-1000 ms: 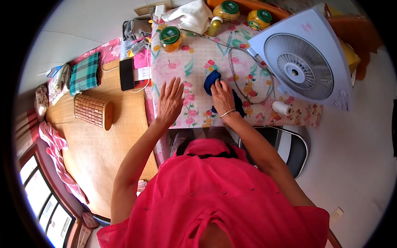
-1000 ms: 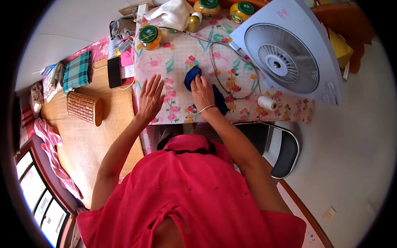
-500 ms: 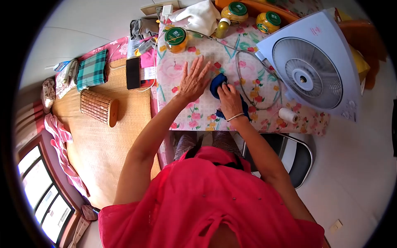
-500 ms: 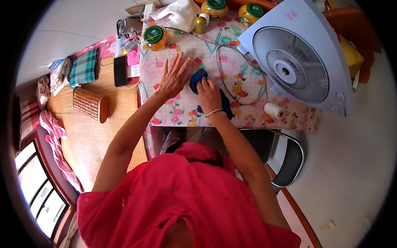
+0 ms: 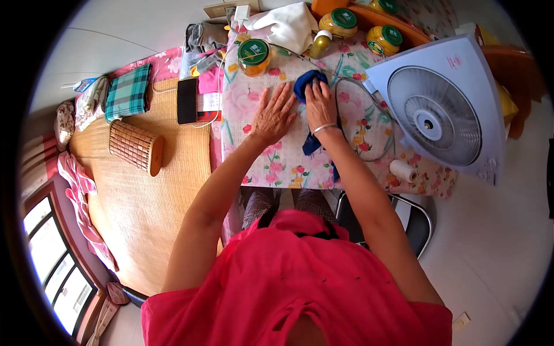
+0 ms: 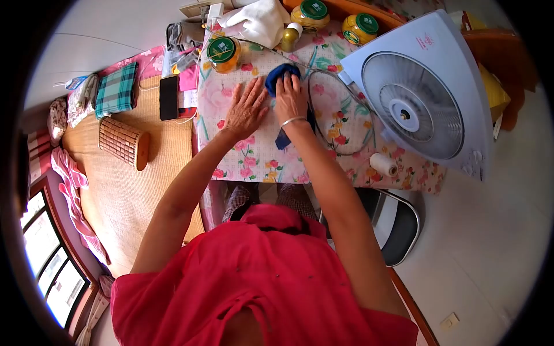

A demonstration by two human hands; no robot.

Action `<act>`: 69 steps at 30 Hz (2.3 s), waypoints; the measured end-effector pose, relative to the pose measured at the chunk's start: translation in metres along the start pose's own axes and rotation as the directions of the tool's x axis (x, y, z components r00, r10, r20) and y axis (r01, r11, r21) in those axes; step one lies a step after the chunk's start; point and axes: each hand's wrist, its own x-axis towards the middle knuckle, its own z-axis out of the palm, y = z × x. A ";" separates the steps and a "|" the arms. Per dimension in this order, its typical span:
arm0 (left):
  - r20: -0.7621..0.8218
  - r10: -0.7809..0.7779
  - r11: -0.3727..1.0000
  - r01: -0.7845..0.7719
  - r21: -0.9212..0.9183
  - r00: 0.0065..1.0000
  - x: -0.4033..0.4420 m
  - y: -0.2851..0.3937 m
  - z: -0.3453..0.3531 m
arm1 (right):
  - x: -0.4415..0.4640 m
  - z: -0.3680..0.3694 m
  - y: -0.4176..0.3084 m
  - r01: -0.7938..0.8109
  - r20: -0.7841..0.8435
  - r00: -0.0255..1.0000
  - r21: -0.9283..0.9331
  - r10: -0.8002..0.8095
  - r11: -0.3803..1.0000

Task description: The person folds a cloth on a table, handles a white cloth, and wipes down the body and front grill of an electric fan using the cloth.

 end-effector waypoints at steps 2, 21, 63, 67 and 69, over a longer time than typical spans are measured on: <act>-0.010 0.007 1.000 -0.007 -0.003 1.000 0.001 0.000 -0.001 | 0.028 0.000 0.004 -0.013 0.010 1.000 0.028 0.013 1.000; -0.016 0.007 0.999 -0.006 0.050 1.000 0.001 0.002 -0.003 | 0.032 -0.005 0.005 -0.035 -0.015 0.999 0.008 0.035 0.999; 0.051 -0.245 0.965 0.248 -0.083 0.968 -0.127 0.001 -0.029 | -0.035 -0.006 -0.077 0.298 -0.034 0.954 0.196 -0.297 0.934; 0.084 -0.282 0.956 0.287 -0.061 0.956 -0.157 0.001 -0.030 | -0.052 -0.004 -0.089 0.466 0.020 0.878 0.184 -0.478 0.865; 0.093 -0.286 0.953 0.293 -0.073 0.954 -0.161 0.004 -0.032 | -0.024 0.004 -0.070 0.473 0.031 0.878 0.099 -0.478 0.875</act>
